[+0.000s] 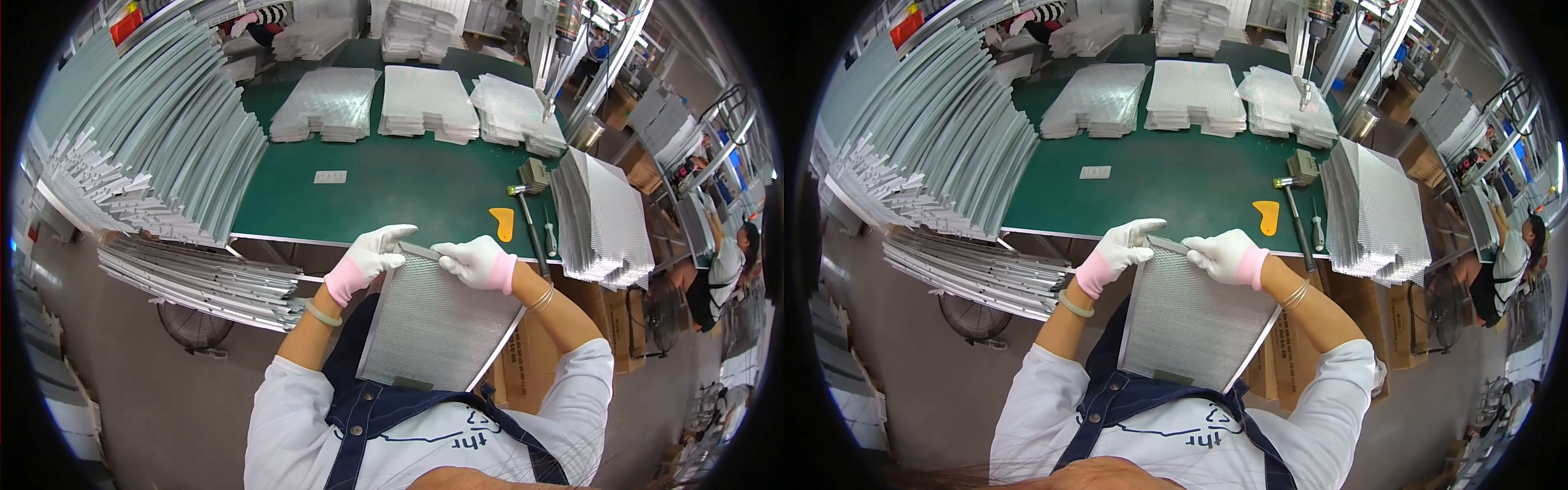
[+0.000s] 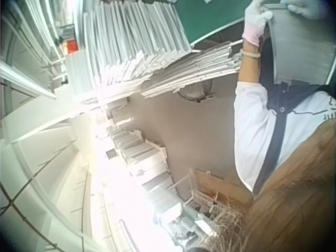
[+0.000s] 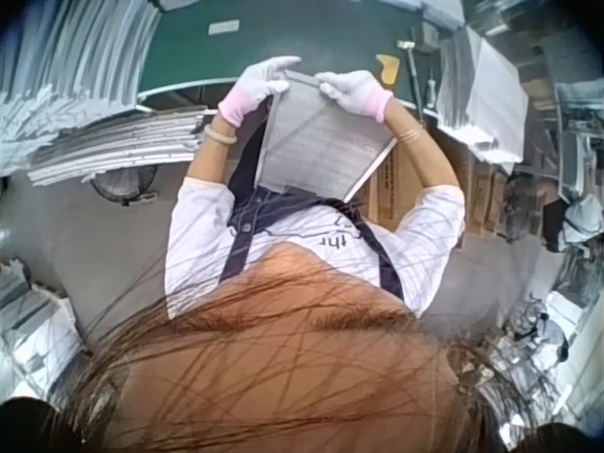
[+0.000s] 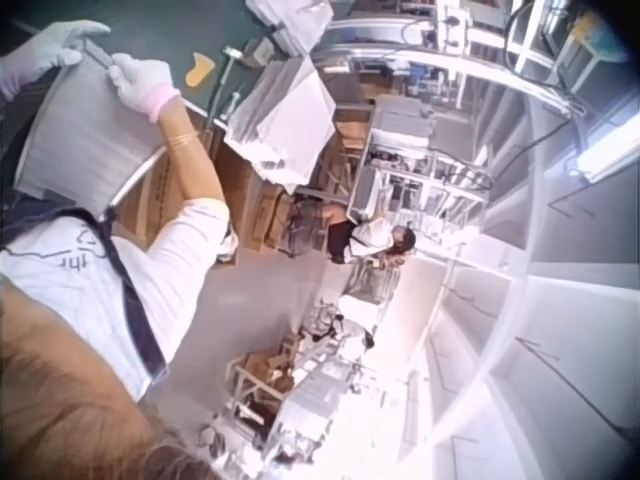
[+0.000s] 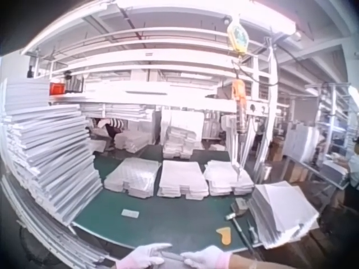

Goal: Assembling mesh filters by attaching components and using tools like an electric screwdriver and hammer.

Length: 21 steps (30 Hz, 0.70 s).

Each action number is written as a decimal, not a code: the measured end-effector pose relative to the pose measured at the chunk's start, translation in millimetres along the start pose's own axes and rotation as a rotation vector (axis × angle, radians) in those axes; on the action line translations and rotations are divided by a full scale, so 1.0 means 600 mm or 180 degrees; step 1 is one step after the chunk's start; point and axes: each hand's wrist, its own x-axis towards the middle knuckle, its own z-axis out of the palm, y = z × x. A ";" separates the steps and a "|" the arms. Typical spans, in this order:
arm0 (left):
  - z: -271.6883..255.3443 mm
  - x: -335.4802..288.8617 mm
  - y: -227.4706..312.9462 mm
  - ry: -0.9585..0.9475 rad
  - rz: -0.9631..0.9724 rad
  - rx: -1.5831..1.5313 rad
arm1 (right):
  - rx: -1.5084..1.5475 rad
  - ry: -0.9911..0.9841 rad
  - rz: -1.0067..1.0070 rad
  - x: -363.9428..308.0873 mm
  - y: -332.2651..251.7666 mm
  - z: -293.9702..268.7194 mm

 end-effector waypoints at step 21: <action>0.116 0.092 0.291 0.0490 0.2304 0.3203 | 0.1002 0.1353 0.0247 -0.021 -0.074 -0.180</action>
